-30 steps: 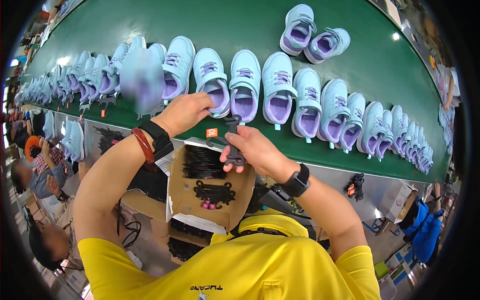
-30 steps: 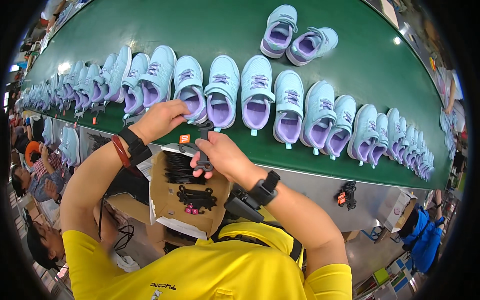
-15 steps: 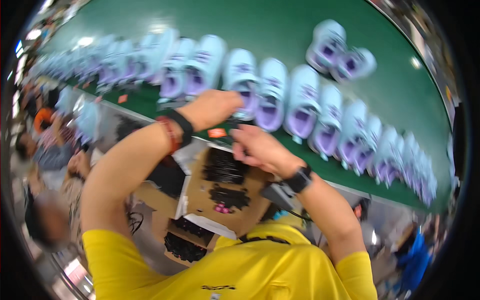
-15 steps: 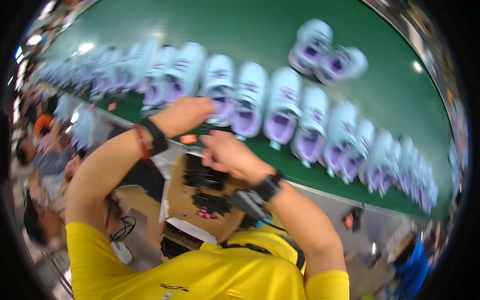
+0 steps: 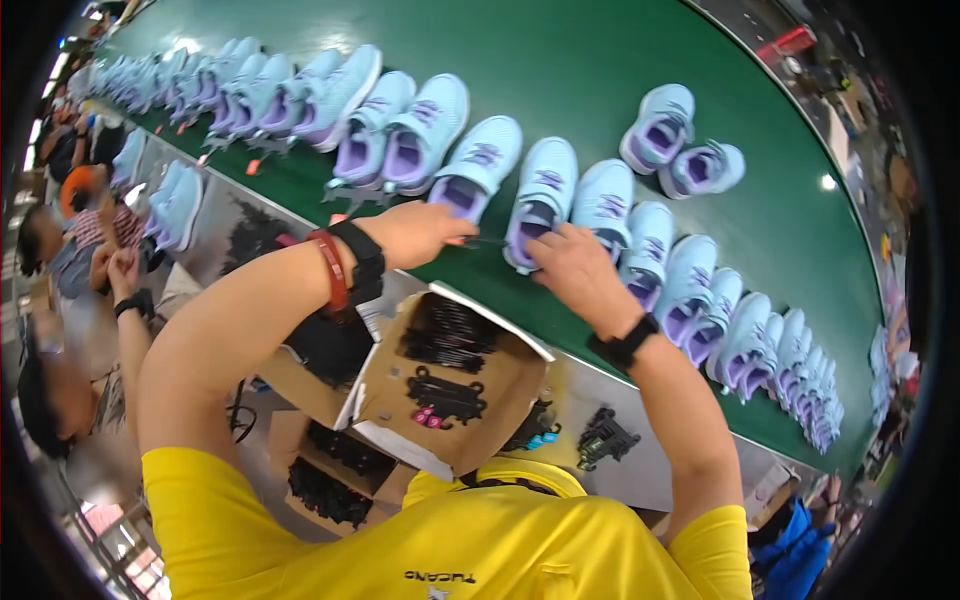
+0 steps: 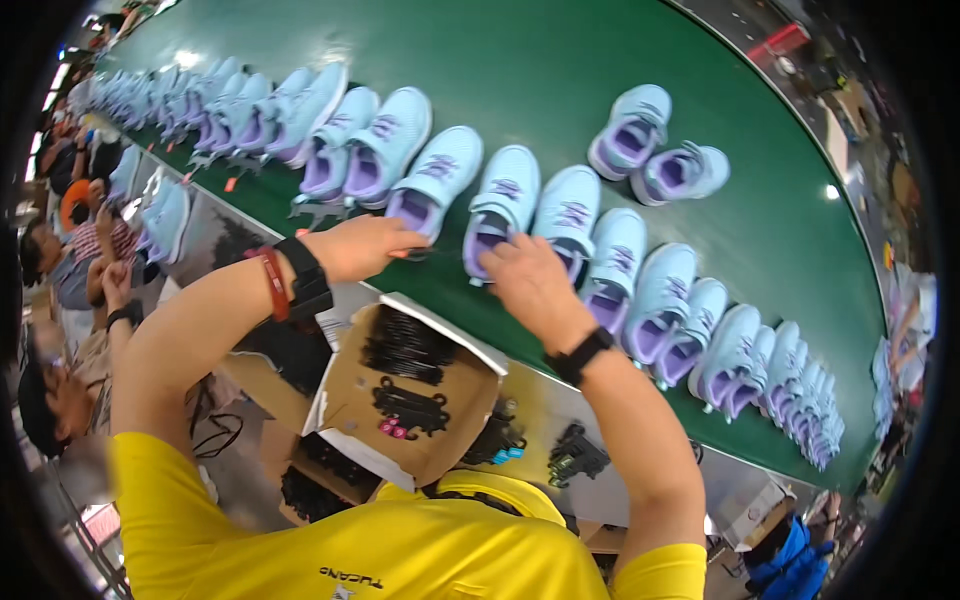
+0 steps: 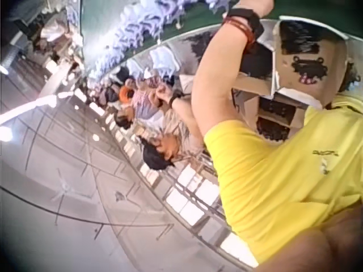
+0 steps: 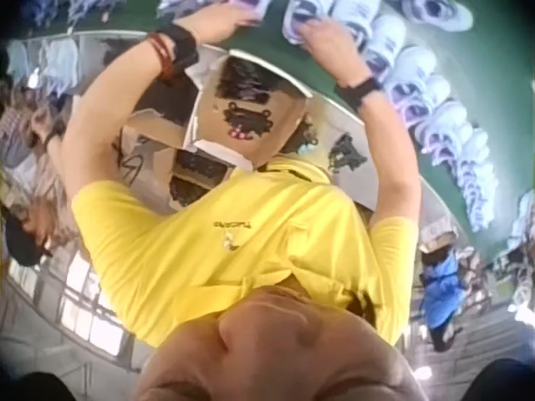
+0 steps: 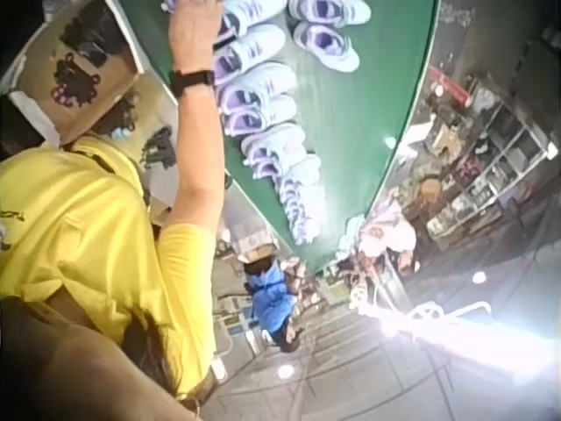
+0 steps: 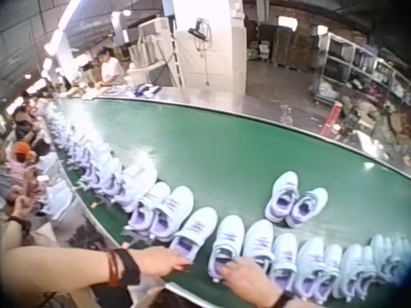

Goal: The person attaches black plastic tags to pairs of light blue and purple sneakers on a green conveyor belt. They pick up each tag, clip it onto the shoe's tongue or upper, and then move the pair forward along the belt. The process is repeated for multiple pairs in sequence.

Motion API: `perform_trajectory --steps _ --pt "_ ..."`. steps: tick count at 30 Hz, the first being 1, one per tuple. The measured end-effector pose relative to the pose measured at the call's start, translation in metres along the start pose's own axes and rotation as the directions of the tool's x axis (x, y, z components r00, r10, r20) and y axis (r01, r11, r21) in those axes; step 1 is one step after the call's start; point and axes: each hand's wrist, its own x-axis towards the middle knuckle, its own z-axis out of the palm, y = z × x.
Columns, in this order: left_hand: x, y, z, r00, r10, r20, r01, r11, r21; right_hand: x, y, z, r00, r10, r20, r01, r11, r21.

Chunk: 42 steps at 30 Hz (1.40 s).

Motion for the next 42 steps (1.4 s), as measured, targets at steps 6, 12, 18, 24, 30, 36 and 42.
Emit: perform_trajectory --steps 6,12,18,24,30,36,42 --pt "0.001 0.012 -0.008 0.995 -0.096 0.021 0.094 0.992 0.079 0.013 -0.005 -0.006 0.996 -0.019 -0.082 0.011 0.994 -0.105" --pt "-0.004 0.013 -0.004 0.990 -0.141 0.027 0.138 0.986 0.091 0.026 -0.008 -0.002 0.995 -0.053 -0.088 0.044 0.994 -0.102" --pt "-0.005 0.024 -0.009 0.993 -0.116 0.015 0.116 0.993 0.014 0.031 -0.009 0.011 0.997 -0.011 -0.077 -0.001 0.989 -0.146" --pt "-0.019 0.020 -0.011 0.989 0.081 -0.124 -0.073 0.995 0.073 0.007 -0.002 0.000 0.953 0.119 -0.278 -0.069 0.981 0.181" --pt "0.027 0.078 -0.032 0.984 0.079 -0.160 -0.033 0.961 0.273 -0.186 0.015 -0.064 0.701 0.591 -0.400 -0.553 0.804 0.219" --pt "0.092 0.126 0.014 0.999 0.011 -0.052 0.000 0.981 0.195 -0.421 -0.016 -0.077 0.217 0.969 -0.115 -0.944 0.239 0.229" --pt "0.114 0.120 0.030 0.977 0.196 -0.081 -0.187 0.976 0.116 -0.458 -0.038 -0.052 0.195 0.980 -0.044 -0.976 0.198 0.094"
